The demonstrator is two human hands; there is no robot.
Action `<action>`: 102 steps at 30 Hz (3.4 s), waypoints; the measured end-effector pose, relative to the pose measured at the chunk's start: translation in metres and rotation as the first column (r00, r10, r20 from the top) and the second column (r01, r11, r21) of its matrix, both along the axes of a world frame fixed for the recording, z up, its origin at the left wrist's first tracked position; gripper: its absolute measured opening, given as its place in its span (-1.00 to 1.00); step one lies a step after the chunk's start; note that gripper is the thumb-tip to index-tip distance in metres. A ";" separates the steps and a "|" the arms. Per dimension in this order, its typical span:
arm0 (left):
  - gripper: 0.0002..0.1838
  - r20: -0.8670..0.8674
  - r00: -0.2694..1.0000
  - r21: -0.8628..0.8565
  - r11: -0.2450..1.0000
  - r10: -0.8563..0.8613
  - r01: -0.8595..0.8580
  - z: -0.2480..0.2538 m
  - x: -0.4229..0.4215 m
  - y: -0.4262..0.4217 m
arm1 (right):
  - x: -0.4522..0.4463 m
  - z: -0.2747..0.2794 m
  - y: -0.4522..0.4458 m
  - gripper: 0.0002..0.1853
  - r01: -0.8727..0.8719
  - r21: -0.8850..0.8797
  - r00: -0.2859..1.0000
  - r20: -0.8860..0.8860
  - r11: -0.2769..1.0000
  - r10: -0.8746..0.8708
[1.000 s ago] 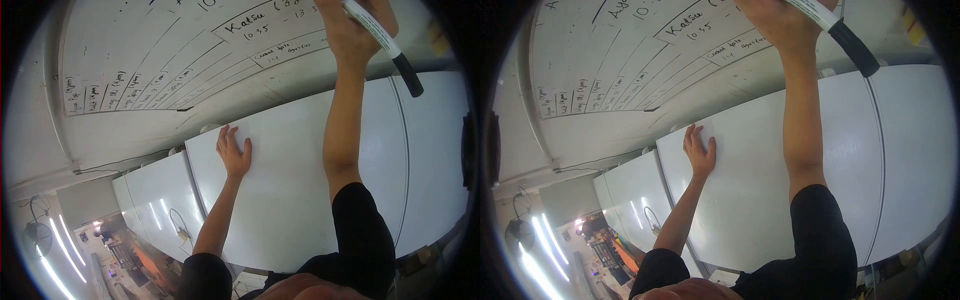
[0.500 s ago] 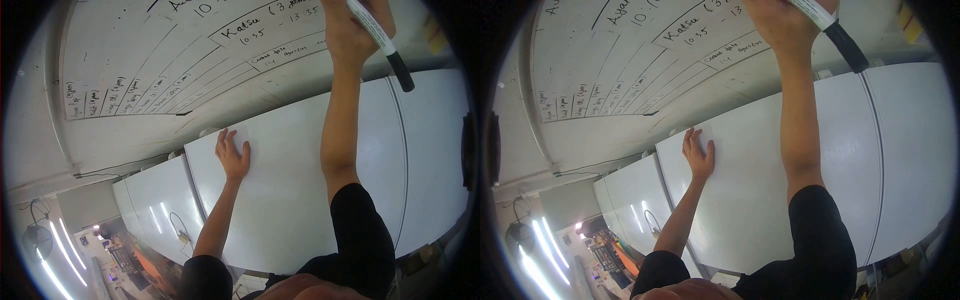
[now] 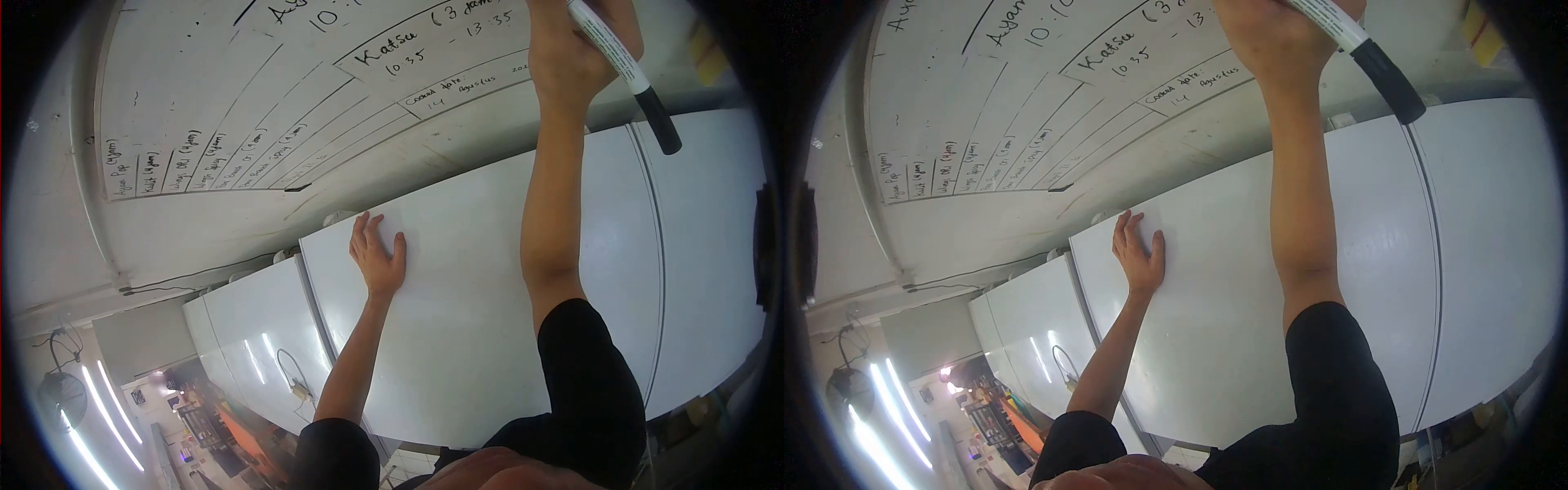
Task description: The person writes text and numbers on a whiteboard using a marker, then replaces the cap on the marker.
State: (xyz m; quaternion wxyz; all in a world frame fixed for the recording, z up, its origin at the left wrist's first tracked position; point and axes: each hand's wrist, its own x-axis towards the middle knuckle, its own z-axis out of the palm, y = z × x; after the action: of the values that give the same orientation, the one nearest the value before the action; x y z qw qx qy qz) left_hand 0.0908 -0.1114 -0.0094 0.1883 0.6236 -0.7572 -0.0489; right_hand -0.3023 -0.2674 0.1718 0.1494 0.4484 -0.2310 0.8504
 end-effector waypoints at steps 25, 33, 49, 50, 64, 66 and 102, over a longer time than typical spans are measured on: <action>-0.42 0.001 1.000 -0.006 1.000 0.009 -0.009 0.000 -0.001 0.000 | 0.008 0.005 0.011 -0.88 -0.061 0.007 0.985 0.163 0.998 0.059; -0.42 -0.001 1.000 0.004 1.000 0.010 -0.010 0.002 -0.001 0.001 | 0.002 0.000 -0.001 -0.87 -0.092 -0.106 0.996 -0.012 0.990 0.091; -0.41 -0.009 1.000 -0.011 1.000 0.004 -0.005 0.000 -0.001 0.000 | 0.008 0.002 0.027 -0.82 -0.150 0.205 0.965 -0.181 0.967 0.188; -0.41 -0.009 1.000 -0.006 1.000 0.005 -0.005 0.001 -0.001 0.002 | 0.012 0.003 0.027 -0.83 -0.224 0.159 0.963 -0.114 0.961 0.243; -0.43 -0.043 0.999 -0.048 0.999 0.020 -0.022 0.007 -0.001 0.003 | 0.081 0.077 0.037 -0.72 -0.231 0.006 0.911 -0.351 0.973 0.218; -0.43 -0.048 0.999 -0.050 0.998 0.022 -0.025 0.007 -0.001 0.003 | 0.070 0.091 0.035 -0.68 -0.147 0.012 0.886 -0.443 0.989 0.137; -0.44 -0.078 0.997 -0.060 0.998 0.016 -0.020 0.006 0.004 0.004 | 0.078 0.120 0.019 -0.80 0.041 0.133 0.907 -0.422 0.990 0.019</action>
State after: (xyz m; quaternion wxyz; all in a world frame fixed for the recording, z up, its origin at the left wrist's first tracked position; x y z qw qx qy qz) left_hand 0.0946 -0.1075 -0.0033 0.2370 0.6220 -0.7447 -0.0484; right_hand -0.2246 -0.2486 0.2920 0.1689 0.6295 -0.2543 0.7145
